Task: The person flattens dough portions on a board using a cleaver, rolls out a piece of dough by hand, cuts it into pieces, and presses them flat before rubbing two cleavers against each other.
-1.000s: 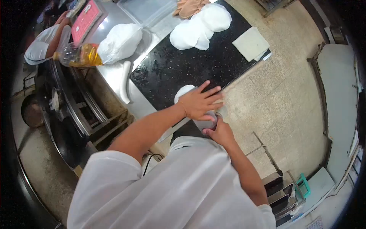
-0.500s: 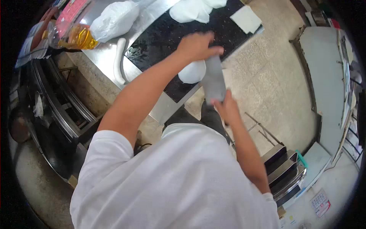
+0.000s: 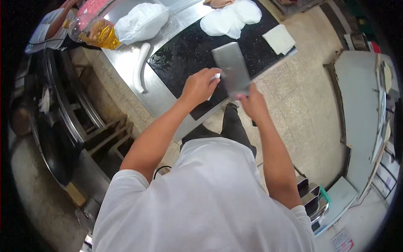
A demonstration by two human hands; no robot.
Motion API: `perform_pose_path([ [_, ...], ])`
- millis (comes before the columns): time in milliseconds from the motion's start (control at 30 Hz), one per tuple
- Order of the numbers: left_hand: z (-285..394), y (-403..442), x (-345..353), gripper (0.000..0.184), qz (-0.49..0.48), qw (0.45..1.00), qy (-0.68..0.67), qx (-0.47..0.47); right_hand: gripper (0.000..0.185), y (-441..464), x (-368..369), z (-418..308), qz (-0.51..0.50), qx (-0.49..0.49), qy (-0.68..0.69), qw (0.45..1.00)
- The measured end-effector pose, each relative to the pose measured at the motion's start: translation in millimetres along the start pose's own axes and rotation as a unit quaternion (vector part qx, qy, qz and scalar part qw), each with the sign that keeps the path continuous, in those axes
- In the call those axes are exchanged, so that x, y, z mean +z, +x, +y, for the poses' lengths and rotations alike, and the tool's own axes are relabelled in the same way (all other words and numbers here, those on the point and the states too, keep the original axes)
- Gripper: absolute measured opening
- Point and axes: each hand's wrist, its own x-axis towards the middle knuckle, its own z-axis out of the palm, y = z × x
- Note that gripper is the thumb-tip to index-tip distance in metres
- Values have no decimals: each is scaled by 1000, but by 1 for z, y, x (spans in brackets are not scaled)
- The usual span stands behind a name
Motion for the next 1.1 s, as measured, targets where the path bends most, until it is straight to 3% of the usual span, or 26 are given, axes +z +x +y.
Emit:
perform_pose_path([
  [67,7,-8,-2,32,44,996,-29,75,39,9,20,-3,-75,-52,19,996],
  [100,14,-13,-4,32,46,996,-20,70,42,6,30,0,-118,-74,17,990],
  [167,32,-16,-9,32,6,990,-100,-102,46,-2,31,7,-185,-92,10,978],
  [300,68,22,0,34,32,977,-159,-139,40,0,-12,46,-250,-147,59,955],
  [367,76,63,14,34,73,973,-175,-131,36,8,-45,74,-275,-128,32,952],
  [500,79,176,33,38,176,955,-218,-98,35,6,-101,123,-250,-37,72,965],
  [567,57,226,42,39,183,953,-218,-105,29,4,-116,143,-165,-11,116,979],
  [633,30,252,55,43,167,966,-115,-159,29,6,-143,136,-129,-18,139,982],
  [667,24,250,57,43,168,965,-116,-163,29,6,-153,133,-97,-26,163,981],
  [733,33,239,44,52,31,981,-22,-193,23,11,-156,132,-55,-60,184,980],
  [767,23,221,55,49,133,989,-28,-66,21,15,-160,131,-33,-44,234,971],
  [867,34,153,36,43,128,989,2,-76,22,50,-140,131,20,-72,356,931],
  [933,30,96,18,35,134,983,7,-125,24,91,-121,120,93,-41,479,872],
  [967,21,66,10,32,168,977,2,-133,24,109,-111,118,80,-49,483,870],
  [1033,-8,8,-8,27,222,961,-4,-166,26,143,-100,116,-1,154,467,871],
  [1100,-30,-36,-44,26,255,948,-3,-191,28,153,-100,111,26,170,413,894],
])
